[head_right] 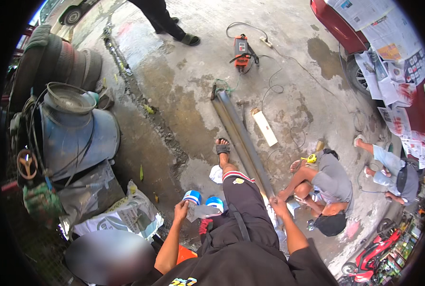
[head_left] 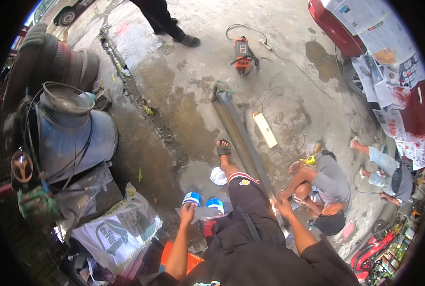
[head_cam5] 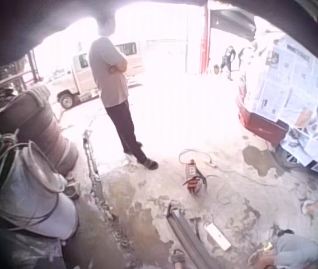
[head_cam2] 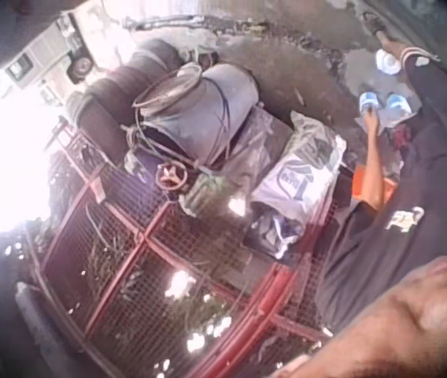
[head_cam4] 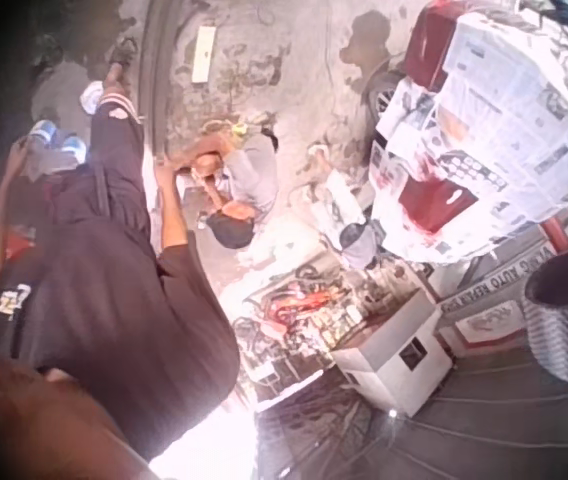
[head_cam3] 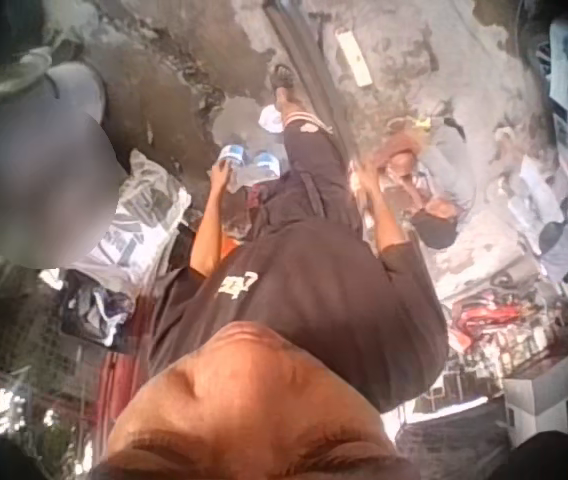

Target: The person sits on the floor and assists a coworker by holding metal frame pieces in place while the coworker welds them together. The person adjusts the metal pieces and occasionally uses a hammer to tap the joints.

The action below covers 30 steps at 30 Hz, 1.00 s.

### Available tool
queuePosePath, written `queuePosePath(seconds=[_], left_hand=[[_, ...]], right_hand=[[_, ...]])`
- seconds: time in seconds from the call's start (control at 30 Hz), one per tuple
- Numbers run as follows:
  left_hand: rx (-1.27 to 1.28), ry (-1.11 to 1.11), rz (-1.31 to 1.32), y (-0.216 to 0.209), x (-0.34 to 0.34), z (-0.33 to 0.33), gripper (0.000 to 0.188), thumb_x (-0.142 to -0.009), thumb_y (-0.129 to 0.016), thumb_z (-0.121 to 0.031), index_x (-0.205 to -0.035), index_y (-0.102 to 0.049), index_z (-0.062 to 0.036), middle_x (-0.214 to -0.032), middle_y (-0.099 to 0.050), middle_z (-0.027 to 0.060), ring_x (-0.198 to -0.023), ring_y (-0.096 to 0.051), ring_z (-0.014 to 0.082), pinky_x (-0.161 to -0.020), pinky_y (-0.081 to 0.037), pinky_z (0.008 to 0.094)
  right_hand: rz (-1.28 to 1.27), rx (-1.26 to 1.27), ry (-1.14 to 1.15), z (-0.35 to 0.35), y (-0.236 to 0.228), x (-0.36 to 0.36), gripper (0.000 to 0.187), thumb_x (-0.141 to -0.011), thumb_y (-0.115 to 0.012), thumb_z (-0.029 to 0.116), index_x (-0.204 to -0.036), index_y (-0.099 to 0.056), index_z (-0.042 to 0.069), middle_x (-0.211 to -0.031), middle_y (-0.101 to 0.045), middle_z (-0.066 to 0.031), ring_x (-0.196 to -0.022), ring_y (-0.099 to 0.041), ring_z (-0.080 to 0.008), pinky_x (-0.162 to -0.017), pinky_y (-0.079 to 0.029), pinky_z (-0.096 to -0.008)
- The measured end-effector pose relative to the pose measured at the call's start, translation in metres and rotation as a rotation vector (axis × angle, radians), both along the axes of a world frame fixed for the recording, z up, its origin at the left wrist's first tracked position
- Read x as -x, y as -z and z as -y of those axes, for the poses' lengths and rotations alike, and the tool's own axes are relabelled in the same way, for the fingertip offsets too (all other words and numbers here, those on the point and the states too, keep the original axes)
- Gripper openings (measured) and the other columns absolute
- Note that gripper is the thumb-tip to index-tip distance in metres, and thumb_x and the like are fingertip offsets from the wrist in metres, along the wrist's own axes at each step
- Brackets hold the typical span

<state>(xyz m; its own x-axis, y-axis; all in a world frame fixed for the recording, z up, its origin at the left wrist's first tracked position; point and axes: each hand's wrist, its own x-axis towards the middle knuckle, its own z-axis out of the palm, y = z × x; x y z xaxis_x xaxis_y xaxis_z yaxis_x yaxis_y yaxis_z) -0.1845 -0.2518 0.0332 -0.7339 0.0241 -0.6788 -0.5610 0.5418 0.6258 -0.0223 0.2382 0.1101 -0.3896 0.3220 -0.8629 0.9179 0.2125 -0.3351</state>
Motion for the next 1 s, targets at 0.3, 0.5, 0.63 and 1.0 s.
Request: queuePosePath(seconds=[0.3, 0.5, 0.63, 1.0], left_hand=[[-0.079, 0.007, 0.069, -0.107, 0.253, -0.111, 0.048, -0.099, -0.064, -0.037, -0.125, -0.067, 0.0025, -0.107, -0.074, 0.0127, -0.095, -0.069, 0.0197, -0.082, -0.054, 0.034], [0.086, 0.389, -0.017, -0.08, 0.369, -0.072, 0.047, -0.098, -0.063, -0.041, -0.111, -0.07, 0.0034, -0.084, -0.072, 0.0093, -0.078, -0.066, 0.0184, -0.074, -0.053, 0.0379], [0.16, 0.64, 0.209, -0.054, 0.461, -0.05, 0.047, -0.093, -0.067, -0.047, -0.096, -0.074, -0.0002, -0.076, -0.07, 0.0056, -0.07, -0.065, 0.0149, -0.067, -0.052, 0.0338], [0.188, 1.05, 0.09, -0.106, 0.716, -0.307, 0.047, -0.098, -0.06, -0.038, -0.131, -0.06, -0.0044, -0.113, -0.069, 0.0101, -0.087, -0.068, 0.0214, -0.069, -0.052, 0.0363]], right_hand=[[-0.158, -0.052, 0.36, -0.036, -0.044, 0.151, 0.04, -0.098, -0.065, 0.035, -0.114, -0.067, -0.002, -0.085, -0.072, -0.0096, -0.074, -0.068, -0.017, -0.069, -0.054, -0.0355], [-0.277, -0.058, 0.591, 0.025, -0.036, 0.162, 0.037, -0.096, -0.067, 0.035, -0.107, -0.069, 0.0, -0.082, -0.071, -0.0094, -0.072, -0.067, -0.0192, -0.069, -0.053, -0.0359], [-0.258, -0.245, 0.849, 0.08, -0.04, 0.168, 0.036, -0.093, -0.068, 0.038, -0.103, -0.07, 0.003, -0.086, -0.072, -0.0135, -0.077, -0.069, -0.0237, -0.073, -0.053, -0.0381], [0.077, -0.415, 1.344, 0.368, -0.07, 0.227, 0.04, -0.088, -0.071, 0.039, -0.1, -0.07, 0.001, -0.094, -0.072, -0.0213, -0.09, -0.07, -0.0378, -0.08, -0.053, -0.0463]])
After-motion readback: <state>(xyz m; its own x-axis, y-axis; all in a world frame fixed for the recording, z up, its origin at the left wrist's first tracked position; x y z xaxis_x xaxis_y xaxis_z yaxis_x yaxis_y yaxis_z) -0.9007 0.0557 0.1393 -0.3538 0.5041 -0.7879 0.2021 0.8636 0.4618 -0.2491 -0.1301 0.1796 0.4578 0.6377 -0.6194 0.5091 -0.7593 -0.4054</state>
